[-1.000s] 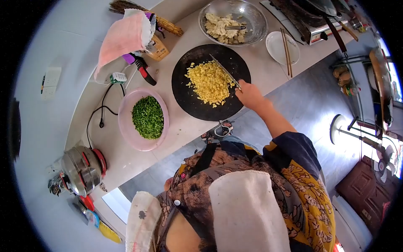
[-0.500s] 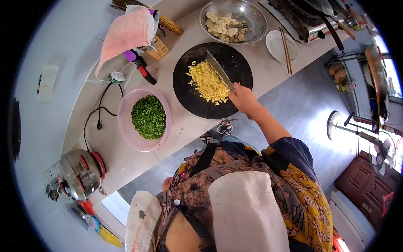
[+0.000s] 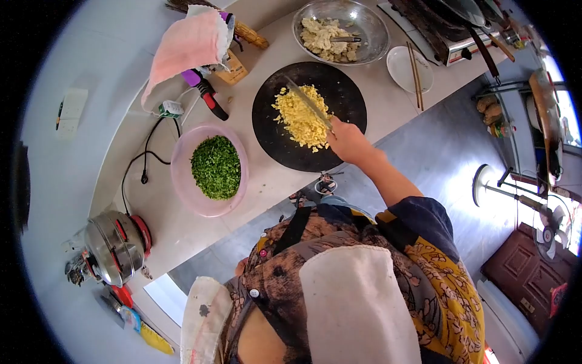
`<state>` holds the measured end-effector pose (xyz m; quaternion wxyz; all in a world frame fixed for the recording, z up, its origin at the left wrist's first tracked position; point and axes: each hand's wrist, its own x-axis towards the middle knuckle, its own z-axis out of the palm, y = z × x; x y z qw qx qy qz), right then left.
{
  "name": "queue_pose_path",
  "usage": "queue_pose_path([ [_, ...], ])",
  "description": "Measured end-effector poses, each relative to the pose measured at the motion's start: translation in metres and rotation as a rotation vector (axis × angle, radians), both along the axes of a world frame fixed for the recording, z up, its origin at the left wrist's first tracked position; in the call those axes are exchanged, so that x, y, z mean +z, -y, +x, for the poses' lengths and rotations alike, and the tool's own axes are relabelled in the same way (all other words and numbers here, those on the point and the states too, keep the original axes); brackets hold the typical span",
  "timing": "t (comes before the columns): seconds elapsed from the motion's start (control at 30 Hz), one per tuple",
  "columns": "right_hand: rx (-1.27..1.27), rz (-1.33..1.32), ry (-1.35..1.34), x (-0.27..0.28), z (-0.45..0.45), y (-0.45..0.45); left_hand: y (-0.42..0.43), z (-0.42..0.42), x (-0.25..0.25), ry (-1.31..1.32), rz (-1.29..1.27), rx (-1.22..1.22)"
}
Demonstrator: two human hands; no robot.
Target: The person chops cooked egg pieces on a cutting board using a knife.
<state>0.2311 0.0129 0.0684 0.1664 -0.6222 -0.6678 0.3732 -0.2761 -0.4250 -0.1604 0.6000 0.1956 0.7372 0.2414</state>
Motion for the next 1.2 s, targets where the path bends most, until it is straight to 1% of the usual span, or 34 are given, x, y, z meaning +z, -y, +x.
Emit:
queue_pose_path([
  [0.03, 0.017, 0.012, 0.033, -0.011, -0.002, -0.002, 0.009, -0.004, -0.012, -0.01, -0.019, 0.029],
  [0.1, 0.051, 0.033, 0.096, -0.047, -0.007, -0.008, 0.011, -0.001, -0.014, -0.02, 0.012, 0.044],
  [0.17, 0.032, 0.006, 0.109, -0.05, -0.011, -0.005, 0.005, 0.006, -0.004, -0.001, 0.015, 0.083],
  [0.23, 0.044, 0.005, 0.135, -0.049, -0.012, -0.005, -0.026, 0.029, 0.044, 0.053, -0.016, 0.149],
  [0.33, 0.092, 0.053, 0.176, -0.044, -0.004, -0.009, -0.043, 0.053, 0.073, -0.169, 0.105, 0.065],
  [0.4, 0.089, 0.083, 0.147, -0.03, -0.007, -0.006, -0.056, 0.064, 0.094, -0.28, -0.018, -0.078],
  [0.43, 0.046, 0.067, 0.061, -0.022, -0.013, -0.002, -0.063, 0.07, 0.106, -0.331, -0.08, -0.152],
  [0.47, 0.056, 0.128, 0.057, -0.016, -0.019, -0.001, -0.063, 0.076, 0.108, -0.364, -0.095, -0.094],
  [0.5, 0.043, 0.043, 0.081, -0.009, -0.027, -0.002, -0.059, 0.084, 0.109, -0.379, -0.104, 0.028],
  [0.53, 0.093, 0.076, 0.128, -0.036, -0.026, -0.004, -0.059, 0.088, 0.109, -0.39, -0.111, 0.115],
  [0.57, 0.116, 0.057, 0.15, -0.054, -0.025, -0.006, -0.06, 0.093, 0.109, -0.394, -0.114, 0.165],
  [0.6, 0.133, 0.035, 0.176, -0.059, -0.027, -0.006, -0.058, 0.094, 0.107, -0.401, -0.136, 0.148],
  [0.63, 0.138, 0.045, 0.176, -0.061, -0.028, -0.006, -0.05, 0.089, 0.094, -0.359, -0.129, 0.188],
  [0.67, 0.142, 0.057, 0.178, -0.056, -0.029, -0.008, -0.042, 0.08, 0.077, -0.314, -0.119, 0.229],
  [0.73, 0.127, 0.06, 0.177, -0.046, -0.028, -0.007, -0.039, 0.083, 0.071, -0.251, -0.093, 0.291],
  [0.83, 0.103, 0.015, 0.132, -0.023, -0.028, 0.0, -0.033, 0.086, 0.07, -0.239, -0.073, 0.361],
  [0.87, 0.103, 0.034, 0.113, -0.022, -0.031, 0.003, -0.032, 0.087, 0.072, -0.29, -0.091, 0.297],
  [0.93, 0.088, 0.079, 0.088, -0.017, -0.034, 0.007, -0.047, 0.097, 0.098, -0.381, -0.114, 0.153],
  [0.97, 0.119, 0.081, 0.101, -0.016, -0.038, 0.008, -0.051, 0.099, 0.106, -0.365, -0.119, 0.155],
  [1.0, 0.207, 0.132, 0.164, -0.041, -0.034, 0.005, -0.053, 0.099, 0.108, -0.347, -0.112, 0.149],
  [1.03, 0.197, 0.08, 0.279, -0.059, -0.035, 0.004, -0.055, 0.1, 0.11, -0.329, -0.106, 0.143],
  [1.07, 0.222, 0.094, 0.277, -0.07, -0.032, 0.005, -0.048, 0.092, 0.101, -0.278, -0.077, 0.142],
  [1.1, 0.206, 0.096, 0.24, -0.066, -0.035, 0.005, -0.041, 0.084, 0.093, -0.227, -0.049, 0.141],
  [1.13, 0.164, 0.039, 0.199, -0.051, -0.038, 0.005, -0.031, 0.072, 0.074, -0.142, -0.014, 0.152],
  [1.2, 0.142, 0.0, 0.17, -0.045, -0.038, 0.004, -0.024, 0.056, 0.065, -0.052, -0.044, 0.162],
])
